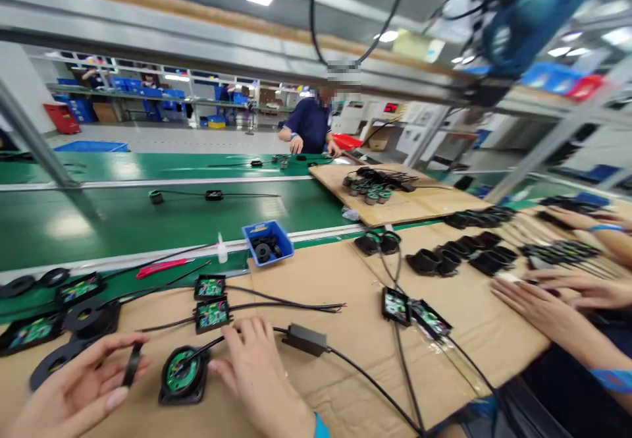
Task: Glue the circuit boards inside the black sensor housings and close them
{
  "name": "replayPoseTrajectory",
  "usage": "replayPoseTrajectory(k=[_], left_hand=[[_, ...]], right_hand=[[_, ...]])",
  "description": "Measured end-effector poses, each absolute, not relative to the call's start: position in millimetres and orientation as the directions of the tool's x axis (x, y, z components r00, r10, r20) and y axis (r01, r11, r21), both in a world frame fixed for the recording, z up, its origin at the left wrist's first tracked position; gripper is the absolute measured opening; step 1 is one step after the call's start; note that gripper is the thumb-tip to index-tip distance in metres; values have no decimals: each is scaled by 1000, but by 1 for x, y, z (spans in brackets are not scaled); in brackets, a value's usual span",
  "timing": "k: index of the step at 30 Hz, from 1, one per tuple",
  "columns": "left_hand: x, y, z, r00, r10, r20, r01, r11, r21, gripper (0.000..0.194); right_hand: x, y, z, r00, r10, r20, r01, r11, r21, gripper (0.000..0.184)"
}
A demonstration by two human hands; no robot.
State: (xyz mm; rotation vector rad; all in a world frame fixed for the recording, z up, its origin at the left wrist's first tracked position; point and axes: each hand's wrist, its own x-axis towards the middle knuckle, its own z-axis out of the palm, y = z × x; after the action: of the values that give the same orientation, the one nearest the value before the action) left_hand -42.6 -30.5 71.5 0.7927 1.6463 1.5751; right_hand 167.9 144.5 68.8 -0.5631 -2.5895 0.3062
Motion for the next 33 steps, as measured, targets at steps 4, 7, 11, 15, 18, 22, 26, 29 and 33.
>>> replayPoseTrajectory(k=[4, 7, 11, 15, 18, 22, 26, 29, 33], left_hand=[[-33, -19, 100, -496, 865, -72, 133, 158, 978, 47], [-32, -9, 104, -456, 889, -32, 263, 169, 950, 43], [-23, -6, 96, -366, 922, -126, 88, 169, 982, 43], [-10, -8, 92, -347, 908, -234, -57, 228, 972, 45], [-6, -11, 93, -356, 904, -238, 2, 255, 967, 44], [-9, -13, 100, -324, 946, -2, 419, 146, 896, 38], [-13, -9, 108, -182, 980, 77, 555, 38, 831, 40], [-12, -7, 106, -184, 982, -35, 303, 91, 949, 40], [-1, -13, 98, -290, 950, -116, 47, 135, 990, 40]], right_hand=[[174, 145, 56, -780, 409, 473, 246, 896, -370, 15], [175, 149, 52, -768, 409, 493, 187, 879, -438, 11], [177, 150, 54, -771, 416, 482, 170, 864, -473, 11], [179, 148, 60, -770, 423, 479, 151, 849, -507, 9], [181, 146, 65, -781, 443, 441, 139, 812, -567, 9], [186, 142, 71, -774, 470, 425, 154, 790, -593, 10], [190, 132, 74, -782, 455, 427, 181, 821, -542, 10], [188, 122, 72, -806, 439, 398, 214, 842, -495, 18], [181, 115, 65, -801, 402, 443, 191, 874, -447, 34]])
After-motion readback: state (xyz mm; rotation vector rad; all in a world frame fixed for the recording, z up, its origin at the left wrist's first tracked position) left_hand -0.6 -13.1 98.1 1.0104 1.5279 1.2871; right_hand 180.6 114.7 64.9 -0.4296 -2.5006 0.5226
